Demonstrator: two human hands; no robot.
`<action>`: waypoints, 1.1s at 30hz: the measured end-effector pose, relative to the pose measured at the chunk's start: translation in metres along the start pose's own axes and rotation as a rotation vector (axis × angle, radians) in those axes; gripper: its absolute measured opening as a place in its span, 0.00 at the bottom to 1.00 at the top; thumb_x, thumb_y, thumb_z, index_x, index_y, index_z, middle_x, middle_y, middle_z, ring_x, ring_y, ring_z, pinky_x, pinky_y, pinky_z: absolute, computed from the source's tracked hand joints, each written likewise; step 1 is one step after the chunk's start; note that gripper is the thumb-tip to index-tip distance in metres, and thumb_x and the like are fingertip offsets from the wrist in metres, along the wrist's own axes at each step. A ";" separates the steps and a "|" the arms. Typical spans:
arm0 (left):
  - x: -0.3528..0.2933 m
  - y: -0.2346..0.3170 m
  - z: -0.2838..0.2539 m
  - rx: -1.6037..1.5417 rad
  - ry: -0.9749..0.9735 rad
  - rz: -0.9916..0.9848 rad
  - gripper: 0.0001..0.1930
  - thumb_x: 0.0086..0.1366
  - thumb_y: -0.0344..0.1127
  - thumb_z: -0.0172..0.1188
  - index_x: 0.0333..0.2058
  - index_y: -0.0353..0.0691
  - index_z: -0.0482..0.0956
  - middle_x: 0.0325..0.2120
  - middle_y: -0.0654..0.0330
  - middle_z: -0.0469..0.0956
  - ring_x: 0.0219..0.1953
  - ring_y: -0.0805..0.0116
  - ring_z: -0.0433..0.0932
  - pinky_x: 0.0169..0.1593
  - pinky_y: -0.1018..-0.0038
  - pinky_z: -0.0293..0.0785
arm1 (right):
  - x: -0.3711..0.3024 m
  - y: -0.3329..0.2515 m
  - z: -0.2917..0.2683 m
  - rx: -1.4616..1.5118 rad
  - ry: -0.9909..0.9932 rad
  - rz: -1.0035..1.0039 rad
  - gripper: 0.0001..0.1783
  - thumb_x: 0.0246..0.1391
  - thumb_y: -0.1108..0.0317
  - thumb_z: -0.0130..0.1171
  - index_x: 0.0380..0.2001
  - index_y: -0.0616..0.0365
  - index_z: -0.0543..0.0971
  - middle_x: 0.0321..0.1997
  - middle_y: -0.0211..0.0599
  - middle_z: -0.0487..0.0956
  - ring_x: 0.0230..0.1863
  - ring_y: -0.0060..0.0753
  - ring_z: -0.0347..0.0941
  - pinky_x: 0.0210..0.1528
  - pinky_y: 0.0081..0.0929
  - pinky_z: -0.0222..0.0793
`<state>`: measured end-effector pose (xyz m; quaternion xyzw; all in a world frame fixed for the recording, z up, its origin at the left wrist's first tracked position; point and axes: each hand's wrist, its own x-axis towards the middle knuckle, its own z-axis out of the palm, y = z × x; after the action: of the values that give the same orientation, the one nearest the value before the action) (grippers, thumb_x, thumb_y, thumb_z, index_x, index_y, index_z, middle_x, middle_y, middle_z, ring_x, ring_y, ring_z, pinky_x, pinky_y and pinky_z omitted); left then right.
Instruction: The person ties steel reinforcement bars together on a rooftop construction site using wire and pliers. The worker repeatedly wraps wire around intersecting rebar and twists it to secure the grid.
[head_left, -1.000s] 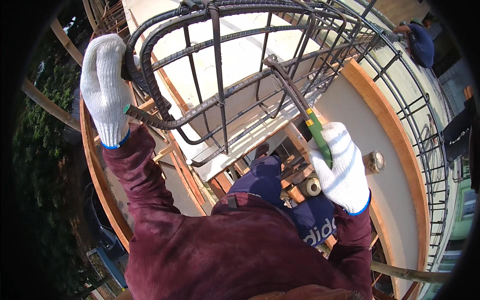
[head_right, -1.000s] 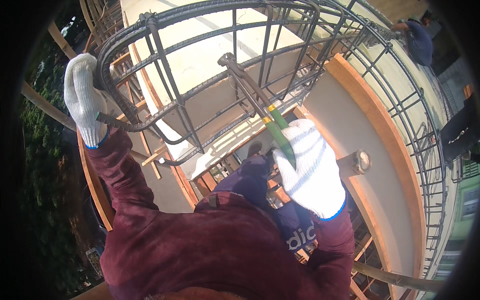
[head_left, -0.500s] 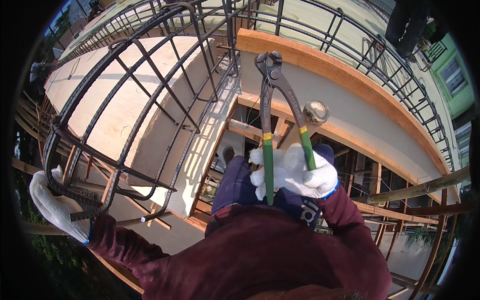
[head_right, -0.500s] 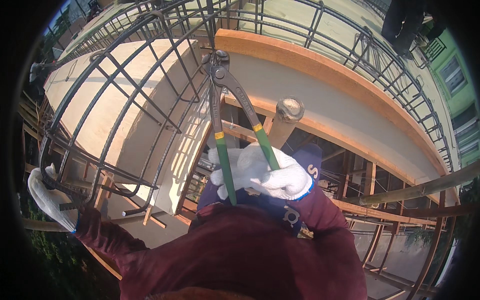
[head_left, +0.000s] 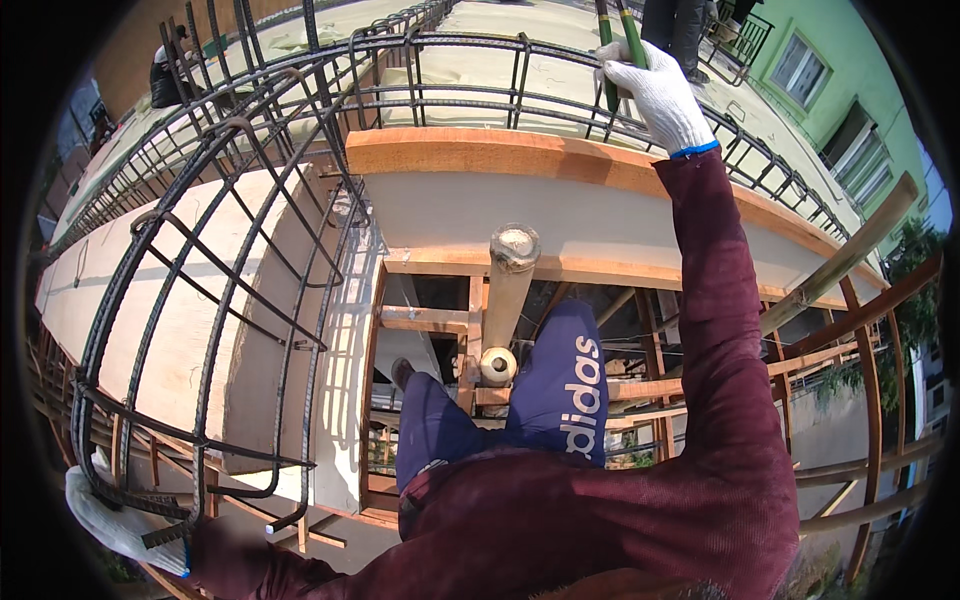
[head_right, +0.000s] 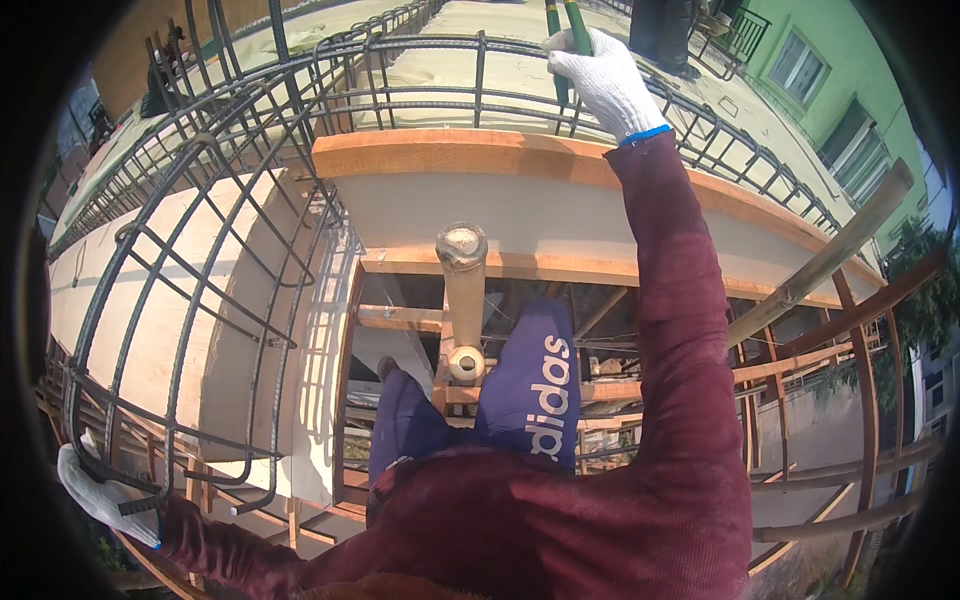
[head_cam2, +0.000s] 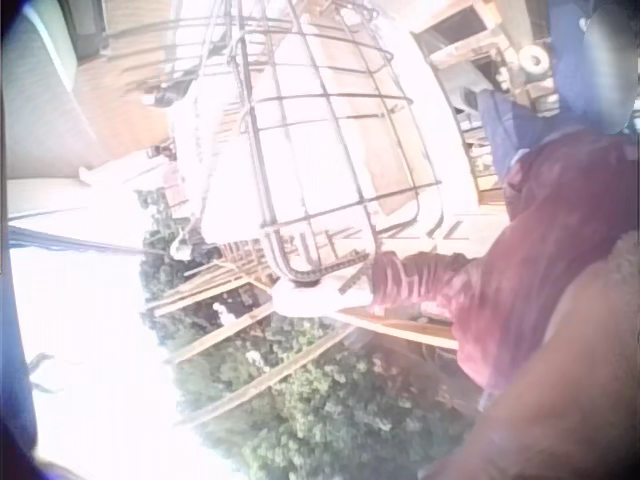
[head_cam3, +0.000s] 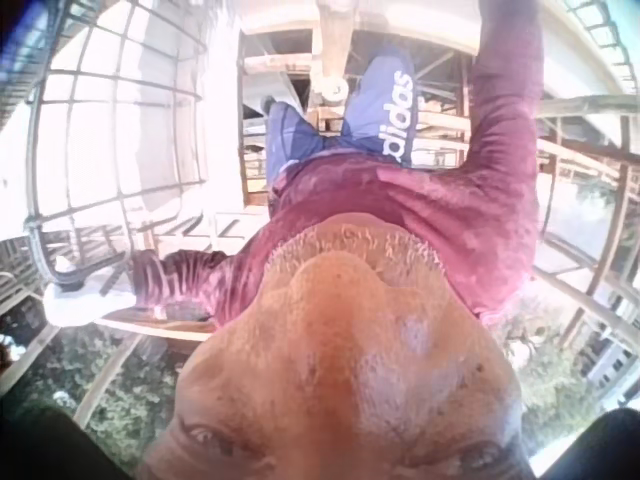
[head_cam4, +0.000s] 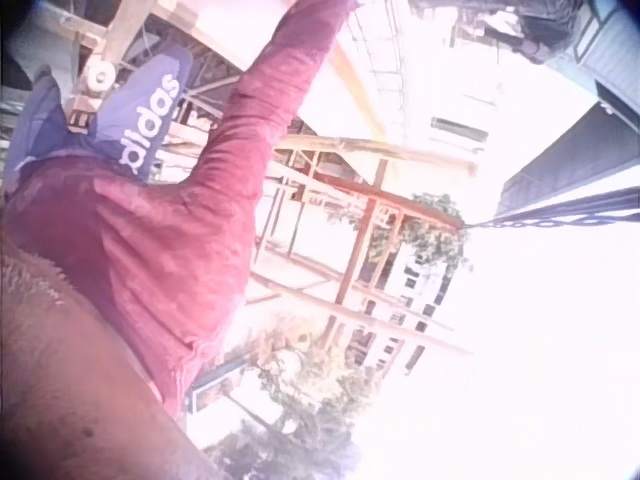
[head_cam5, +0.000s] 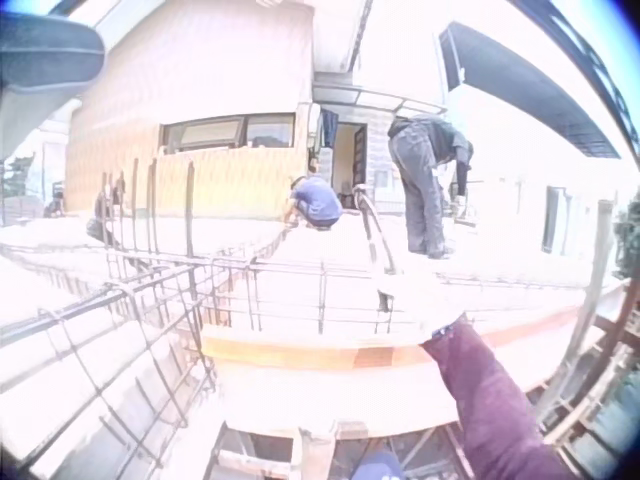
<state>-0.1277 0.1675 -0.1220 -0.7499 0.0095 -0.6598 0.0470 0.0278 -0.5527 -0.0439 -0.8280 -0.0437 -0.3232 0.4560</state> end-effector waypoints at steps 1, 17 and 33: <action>-0.003 -0.003 0.001 -0.132 0.007 -0.100 0.15 0.71 0.27 0.63 0.51 0.22 0.76 0.49 0.46 0.78 0.48 0.59 0.81 0.50 0.68 0.83 | 0.021 0.003 -0.010 -0.164 -0.044 0.001 0.14 0.59 0.64 0.62 0.42 0.62 0.82 0.29 0.36 0.82 0.30 0.25 0.78 0.32 0.30 0.74; -0.003 0.007 0.003 -0.665 0.086 -0.673 0.20 0.80 0.39 0.48 0.56 0.24 0.75 0.53 0.50 0.75 0.54 0.62 0.77 0.61 0.67 0.75 | 0.092 0.007 -0.005 -1.095 -0.510 0.086 0.42 0.54 0.48 0.64 0.67 0.60 0.70 0.66 0.55 0.75 0.66 0.53 0.72 0.67 0.40 0.67; 0.085 -0.005 -0.063 -0.564 -0.825 -0.306 0.15 0.72 0.43 0.56 0.36 0.35 0.71 0.34 0.62 0.67 0.38 0.70 0.64 0.46 0.75 0.61 | 0.011 -0.065 0.020 -0.488 -0.314 -0.399 0.26 0.71 0.55 0.52 0.61 0.64 0.76 0.60 0.47 0.79 0.61 0.39 0.76 0.64 0.35 0.69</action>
<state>-0.1794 0.1624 -0.0294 -0.9239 0.0579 -0.2803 -0.2541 0.0220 -0.5018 0.0022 -0.9275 -0.1957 -0.2753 0.1605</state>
